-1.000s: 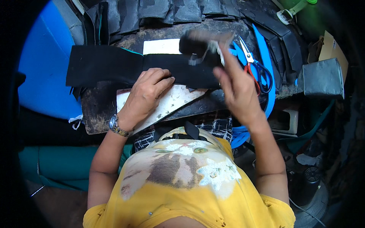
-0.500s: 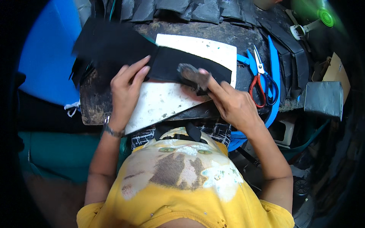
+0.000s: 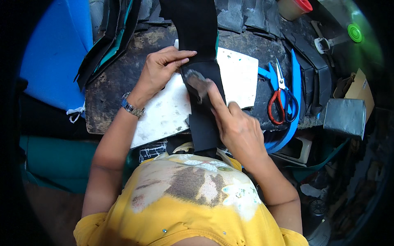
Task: The person aligns and presses black fabric pieces onto a green shoe upper using a hammer, then cuts and fits blue foam strips along the edges. They repeatedly fold, position, and tap the materials to secure them, handling each piece one at a time.
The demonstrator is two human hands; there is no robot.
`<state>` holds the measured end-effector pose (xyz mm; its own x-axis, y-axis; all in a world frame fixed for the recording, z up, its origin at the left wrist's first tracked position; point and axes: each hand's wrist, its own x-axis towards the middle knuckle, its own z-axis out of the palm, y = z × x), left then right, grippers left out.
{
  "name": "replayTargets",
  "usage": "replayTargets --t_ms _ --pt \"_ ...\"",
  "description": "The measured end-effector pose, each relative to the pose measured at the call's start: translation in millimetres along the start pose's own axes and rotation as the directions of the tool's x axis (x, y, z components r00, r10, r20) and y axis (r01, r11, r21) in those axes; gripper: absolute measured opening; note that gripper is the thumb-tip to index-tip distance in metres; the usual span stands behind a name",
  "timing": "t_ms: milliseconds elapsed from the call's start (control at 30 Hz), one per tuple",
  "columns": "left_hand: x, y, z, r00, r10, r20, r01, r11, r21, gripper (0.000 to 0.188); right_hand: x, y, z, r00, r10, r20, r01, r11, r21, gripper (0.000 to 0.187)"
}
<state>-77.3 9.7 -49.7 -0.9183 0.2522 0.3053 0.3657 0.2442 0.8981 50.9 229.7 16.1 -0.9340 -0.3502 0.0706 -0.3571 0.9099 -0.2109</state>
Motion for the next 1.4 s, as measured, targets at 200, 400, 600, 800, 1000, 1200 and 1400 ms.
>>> replayTargets --t_ms 200,400,600,800,1000,1200,1400 --pt "-0.6 -4.4 -1.6 0.992 0.066 -0.108 -0.073 0.995 -0.06 0.023 8.0 0.3 7.7 0.998 -0.016 -0.056 0.02 0.998 0.066 0.066" --pt "-0.7 -7.1 -1.2 0.995 -0.023 -0.097 0.007 0.986 -0.164 0.021 4.1 -0.9 -8.4 0.999 0.038 -0.017 -0.035 0.991 0.132 0.051" --pt "-0.6 -6.9 -3.4 0.995 -0.028 -0.092 0.017 0.993 -0.116 0.023 25.4 -8.9 4.6 0.993 0.043 -0.114 -0.032 0.995 0.095 0.055" --pt "-0.5 -7.8 -1.8 0.996 -0.034 -0.082 0.024 0.993 -0.112 0.023 34.5 -12.6 -0.6 0.986 0.161 0.047 -0.168 0.949 0.266 0.052" --pt "-1.1 -6.6 -2.1 0.989 -0.042 -0.144 0.033 0.998 -0.061 0.025 19.6 -9.0 -3.1 0.986 0.104 -0.128 -0.071 0.969 0.237 0.046" --pt "-1.6 -4.7 -2.0 0.985 0.061 -0.16 -0.066 0.997 -0.025 0.025 13.5 5.4 4.9 0.901 0.093 -0.425 0.055 0.945 0.323 0.052" --pt "-2.1 -4.8 0.6 0.97 0.106 -0.22 -0.11 0.994 -0.006 0.022 17.6 12.5 7.2 0.95 -0.047 -0.31 0.104 0.98 0.171 0.056"
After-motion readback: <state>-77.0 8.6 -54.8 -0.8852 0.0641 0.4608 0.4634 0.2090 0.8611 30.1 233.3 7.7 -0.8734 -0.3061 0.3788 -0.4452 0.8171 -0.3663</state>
